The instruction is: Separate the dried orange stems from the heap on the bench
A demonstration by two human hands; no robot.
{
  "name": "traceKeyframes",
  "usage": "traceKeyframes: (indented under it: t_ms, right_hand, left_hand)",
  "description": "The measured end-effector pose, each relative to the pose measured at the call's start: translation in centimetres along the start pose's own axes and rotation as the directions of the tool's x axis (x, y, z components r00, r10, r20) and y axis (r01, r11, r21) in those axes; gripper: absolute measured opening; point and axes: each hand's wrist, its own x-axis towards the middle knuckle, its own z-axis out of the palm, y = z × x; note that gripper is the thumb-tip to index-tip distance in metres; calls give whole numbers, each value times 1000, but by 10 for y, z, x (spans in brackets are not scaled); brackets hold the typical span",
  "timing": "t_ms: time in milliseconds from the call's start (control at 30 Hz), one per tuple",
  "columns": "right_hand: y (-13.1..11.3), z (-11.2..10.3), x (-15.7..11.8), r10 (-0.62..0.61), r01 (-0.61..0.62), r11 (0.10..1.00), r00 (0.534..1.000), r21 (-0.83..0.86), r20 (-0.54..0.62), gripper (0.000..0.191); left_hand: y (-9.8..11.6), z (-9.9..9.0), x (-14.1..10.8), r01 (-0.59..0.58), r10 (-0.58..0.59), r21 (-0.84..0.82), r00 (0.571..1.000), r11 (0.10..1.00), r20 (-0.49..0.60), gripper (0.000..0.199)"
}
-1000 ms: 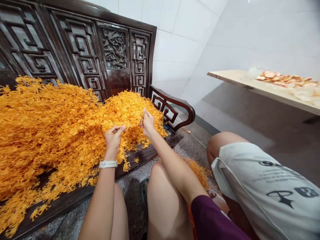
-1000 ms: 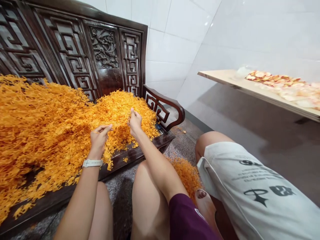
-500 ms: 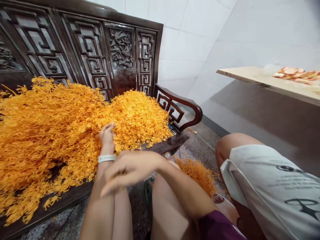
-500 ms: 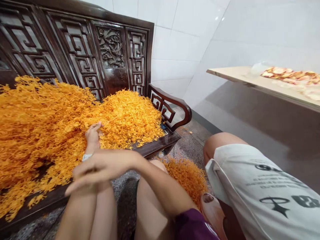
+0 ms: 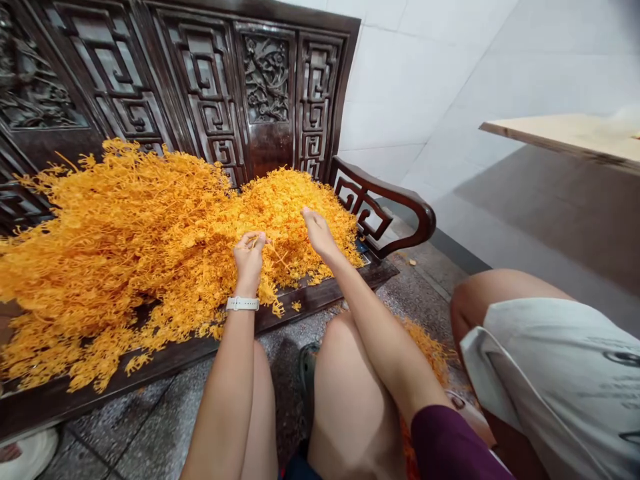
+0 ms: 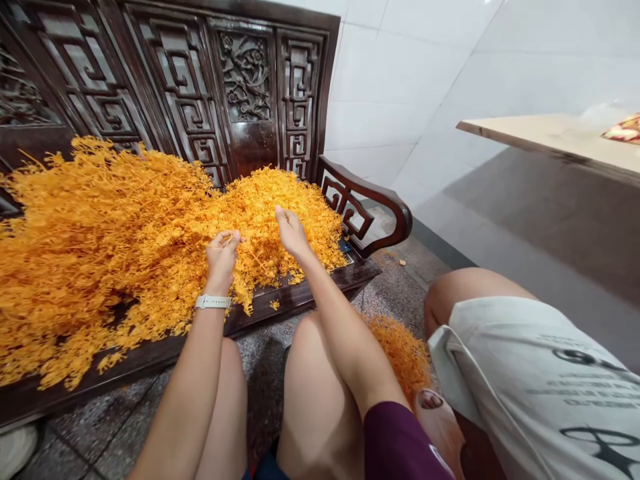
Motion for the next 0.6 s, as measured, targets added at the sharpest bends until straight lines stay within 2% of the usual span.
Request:
traceKeyframes:
  t_ms: [167, 367, 467, 600]
  right_hand:
    - [-11, 7, -9, -66, 56, 995, 990, 85, 124, 70]
    - [-13, 0, -19, -134, 159, 983, 962, -87, 239, 59]
    - [-14, 0, -22, -185, 215, 974, 936, -71, 300, 55]
    - [-14, 9, -21, -190, 208, 978, 920, -16, 343, 56]
  left_hand:
    - [-1, 10, -4, 42, -36, -73, 996, 996, 86, 56]
    - [2, 6, -4, -46, 47, -148, 999, 988, -2, 59]
    - [4, 2, -2, -76, 75, -127, 997, 989, -11, 58]
    - [7, 3, -5, -68, 68, -106, 998, 992, -5, 57]
